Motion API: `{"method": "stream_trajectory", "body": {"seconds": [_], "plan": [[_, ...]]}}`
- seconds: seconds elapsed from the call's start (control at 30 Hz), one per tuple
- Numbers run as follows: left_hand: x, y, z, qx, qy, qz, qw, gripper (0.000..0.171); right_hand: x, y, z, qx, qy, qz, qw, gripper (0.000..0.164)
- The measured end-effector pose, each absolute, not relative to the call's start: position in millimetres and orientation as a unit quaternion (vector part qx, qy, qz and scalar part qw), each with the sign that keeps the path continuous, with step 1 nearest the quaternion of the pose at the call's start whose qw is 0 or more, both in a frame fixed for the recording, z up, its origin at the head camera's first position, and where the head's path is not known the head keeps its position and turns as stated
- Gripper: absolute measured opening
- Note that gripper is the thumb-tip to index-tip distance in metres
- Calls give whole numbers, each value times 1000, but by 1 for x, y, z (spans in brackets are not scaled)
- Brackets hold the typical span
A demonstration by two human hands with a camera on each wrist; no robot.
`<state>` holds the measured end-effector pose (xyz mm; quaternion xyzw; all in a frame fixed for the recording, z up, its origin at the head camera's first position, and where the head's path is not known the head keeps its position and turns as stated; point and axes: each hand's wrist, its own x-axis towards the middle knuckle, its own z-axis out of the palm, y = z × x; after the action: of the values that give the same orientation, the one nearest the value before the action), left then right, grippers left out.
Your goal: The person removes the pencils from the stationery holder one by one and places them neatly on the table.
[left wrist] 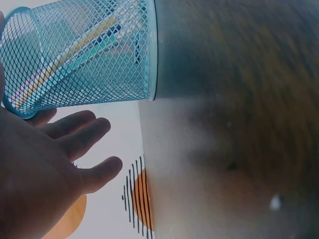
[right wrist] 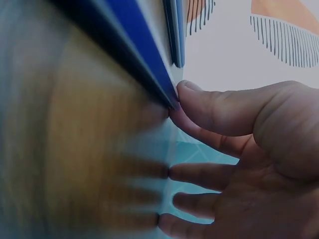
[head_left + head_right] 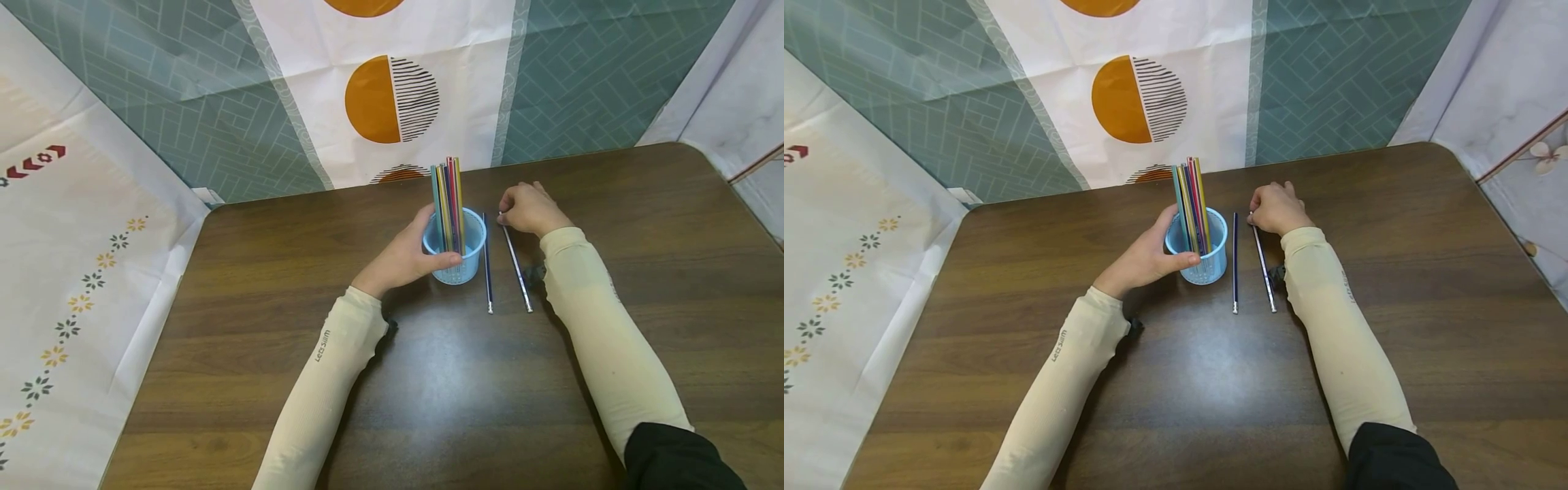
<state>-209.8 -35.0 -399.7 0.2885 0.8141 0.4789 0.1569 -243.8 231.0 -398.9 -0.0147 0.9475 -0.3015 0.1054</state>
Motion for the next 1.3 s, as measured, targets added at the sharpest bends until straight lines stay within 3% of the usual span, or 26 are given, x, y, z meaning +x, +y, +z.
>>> {"method": "stream_trajectory", "body": {"seconds": [0.37, 0.57, 0.93, 1.3], "plan": [[-210, -36, -399, 288, 819, 472, 156, 98, -241, 234, -395, -5, 955, -277, 108, 23], [-210, -36, -399, 287, 819, 471, 157, 98, -236, 230, -388, 17, 961, -249, 122, 36], [-208, -35, -398, 281, 822, 467, 163, 99, -235, 218, -388, 22, 966, -222, 130, 27], [-209, -35, -398, 285, 822, 468, 156, 99, -237, 214, -390, 30, 960, -251, 117, 34]]}}
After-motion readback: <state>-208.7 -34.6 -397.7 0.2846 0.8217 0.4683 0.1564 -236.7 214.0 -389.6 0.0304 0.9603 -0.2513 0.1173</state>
